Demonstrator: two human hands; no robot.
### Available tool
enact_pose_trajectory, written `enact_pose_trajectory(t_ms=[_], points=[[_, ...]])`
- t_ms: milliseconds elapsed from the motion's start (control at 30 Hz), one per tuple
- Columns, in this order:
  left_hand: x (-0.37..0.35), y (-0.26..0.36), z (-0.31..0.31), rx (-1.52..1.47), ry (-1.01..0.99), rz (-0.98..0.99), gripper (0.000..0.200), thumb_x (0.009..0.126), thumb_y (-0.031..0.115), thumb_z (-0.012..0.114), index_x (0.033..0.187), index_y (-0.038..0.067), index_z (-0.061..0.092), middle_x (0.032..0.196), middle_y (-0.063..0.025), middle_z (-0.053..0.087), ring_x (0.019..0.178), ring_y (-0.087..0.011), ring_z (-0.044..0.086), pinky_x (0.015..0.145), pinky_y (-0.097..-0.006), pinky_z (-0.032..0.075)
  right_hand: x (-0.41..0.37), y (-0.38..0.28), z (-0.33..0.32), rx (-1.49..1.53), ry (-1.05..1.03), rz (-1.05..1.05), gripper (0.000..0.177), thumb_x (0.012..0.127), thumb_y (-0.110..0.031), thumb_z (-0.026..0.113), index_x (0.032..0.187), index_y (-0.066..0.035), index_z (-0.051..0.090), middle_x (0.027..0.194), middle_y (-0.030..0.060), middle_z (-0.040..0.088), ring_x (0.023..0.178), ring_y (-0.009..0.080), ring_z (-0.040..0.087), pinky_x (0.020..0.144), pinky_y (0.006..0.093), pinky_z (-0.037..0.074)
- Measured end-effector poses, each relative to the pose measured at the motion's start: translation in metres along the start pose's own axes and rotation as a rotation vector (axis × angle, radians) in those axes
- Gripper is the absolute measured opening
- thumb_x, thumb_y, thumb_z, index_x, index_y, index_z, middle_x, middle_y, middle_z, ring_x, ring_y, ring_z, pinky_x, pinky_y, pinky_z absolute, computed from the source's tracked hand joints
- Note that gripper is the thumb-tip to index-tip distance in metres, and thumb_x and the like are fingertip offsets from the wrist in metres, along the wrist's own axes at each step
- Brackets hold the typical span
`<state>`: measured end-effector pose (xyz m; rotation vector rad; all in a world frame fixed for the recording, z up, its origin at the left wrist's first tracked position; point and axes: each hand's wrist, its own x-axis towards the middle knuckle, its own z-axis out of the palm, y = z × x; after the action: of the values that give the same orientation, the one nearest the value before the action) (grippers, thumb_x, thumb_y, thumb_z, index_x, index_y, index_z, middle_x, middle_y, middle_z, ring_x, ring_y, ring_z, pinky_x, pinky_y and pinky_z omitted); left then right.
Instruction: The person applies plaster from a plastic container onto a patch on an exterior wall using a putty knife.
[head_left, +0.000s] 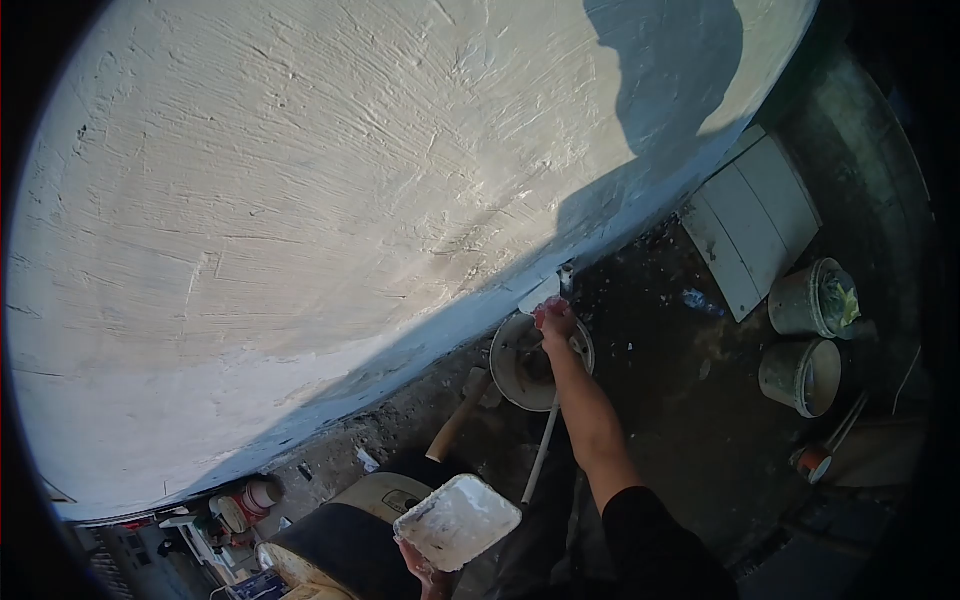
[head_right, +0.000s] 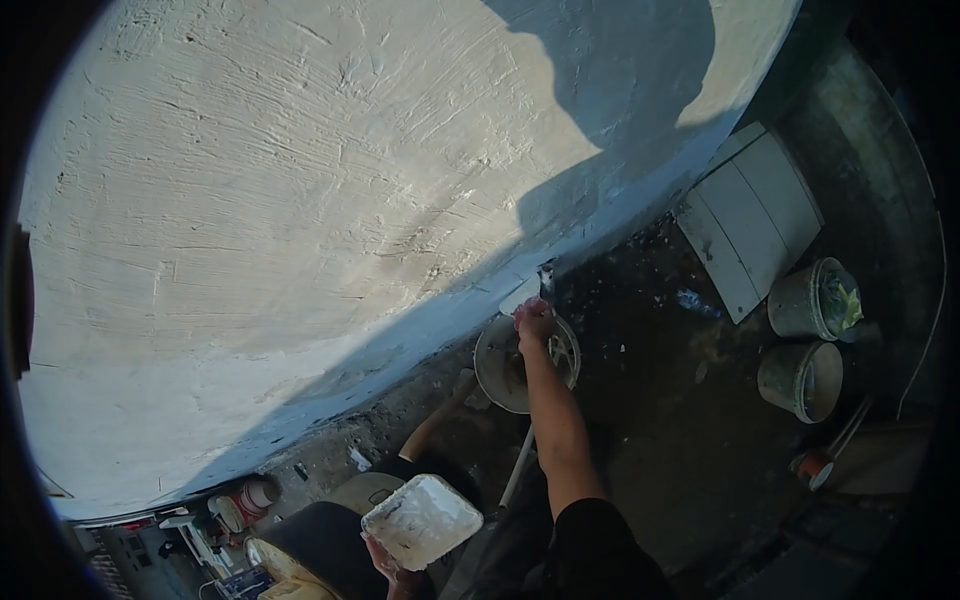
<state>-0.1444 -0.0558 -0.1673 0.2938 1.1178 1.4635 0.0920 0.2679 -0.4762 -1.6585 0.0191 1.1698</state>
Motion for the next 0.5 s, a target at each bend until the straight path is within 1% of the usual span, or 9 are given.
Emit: enact_pose_trajectory(t_ms=[33,67,167,200,300,333,433,500], points=[[-0.002,-0.002,-0.006,-0.131,0.070,-0.077,0.058,0.097,0.049,0.026,0.134,0.007,0.041,0.137,-0.0158,0.045,0.124,-0.0359,0.044,0.103,-0.0559,0.035,0.002,0.008,0.001,0.039,-0.056,-0.015,0.020,0.086,-0.009,0.058,0.104,-0.002,0.058,0.094,0.0100,0.063,0.083,0.0187,0.062,0.069,0.0314,0.050],[-0.003,-0.003,-0.012,-0.126,0.072,-0.075,0.058,0.097,0.049,0.026,0.134,0.007,0.041,0.136,-0.0161,0.045,0.124,-0.0360,0.044,0.103,-0.0559,0.035,0.003,0.014,0.004,0.070,-0.013,-0.030,0.022,0.086,-0.005,0.057,0.107,-0.001,0.056,0.098,0.0093,0.062,0.086,0.0177,0.061,0.074,0.0310,0.049],[-0.005,-0.004,-0.015,-0.125,0.076,-0.075,0.058,0.097,0.049,0.027,0.134,0.007,0.041,0.136,-0.0167,0.045,0.124,-0.0363,0.044,0.103,-0.0557,0.035,-0.002,0.029,0.007,0.216,-0.136,-0.134,0.025,0.085,-0.001,0.057,0.110,-0.001,0.054,0.103,0.0092,0.061,0.093,0.0182,0.060,0.080,0.0304,0.047],[-0.004,-0.003,-0.015,-0.125,0.084,-0.079,0.058,0.097,0.049,0.027,0.134,0.006,0.041,0.136,-0.0169,0.045,0.124,-0.0364,0.044,0.103,-0.0556,0.035,-0.008,0.027,0.006,0.273,-0.175,-0.112,0.027,0.085,0.002,0.057,0.112,-0.001,0.053,0.106,0.0091,0.060,0.098,0.0188,0.058,0.084,0.0297,0.045],[-0.003,-0.002,-0.012,-0.131,0.067,-0.065,0.057,0.097,0.048,0.027,0.134,0.006,0.041,0.136,-0.0170,0.045,0.124,-0.0368,0.044,0.103,-0.0553,0.035,-0.030,0.015,0.007,0.337,-0.234,-0.109,0.028,0.085,0.003,0.057,0.112,-0.001,0.053,0.106,0.0093,0.060,0.097,0.0193,0.059,0.082,0.0297,0.046],[-0.003,0.000,-0.009,-0.134,0.056,-0.058,0.057,0.097,0.048,0.027,0.134,0.006,0.042,0.136,-0.0170,0.045,0.123,-0.0369,0.044,0.103,-0.0553,0.035,-0.040,0.007,0.009,0.331,-0.260,-0.134,0.026,0.086,0.004,0.056,0.111,-0.002,0.053,0.106,0.0088,0.060,0.095,0.0178,0.059,0.080,0.0292,0.046],[0.000,0.002,0.000,-0.243,0.050,-0.093,0.057,0.097,0.047,0.028,0.134,0.006,0.042,0.136,-0.0171,0.045,0.123,-0.0371,0.045,0.103,-0.0555,0.035,-0.074,-0.018,0.013,0.366,-0.330,-0.135,0.024,0.086,0.004,0.056,0.110,-0.003,0.054,0.105,0.0081,0.060,0.094,0.0162,0.059,0.079,0.0281,0.046],[0.000,0.002,0.000,-0.185,0.033,-0.070,0.057,0.097,0.047,0.028,0.134,0.006,0.042,0.135,-0.0169,0.046,0.123,-0.0373,0.045,0.103,-0.0556,0.035,-0.091,-0.026,0.016,0.390,-0.340,-0.125,0.023,0.087,0.003,0.056,0.109,-0.003,0.054,0.105,0.0072,0.060,0.094,0.0146,0.058,0.079,0.0268,0.046]])
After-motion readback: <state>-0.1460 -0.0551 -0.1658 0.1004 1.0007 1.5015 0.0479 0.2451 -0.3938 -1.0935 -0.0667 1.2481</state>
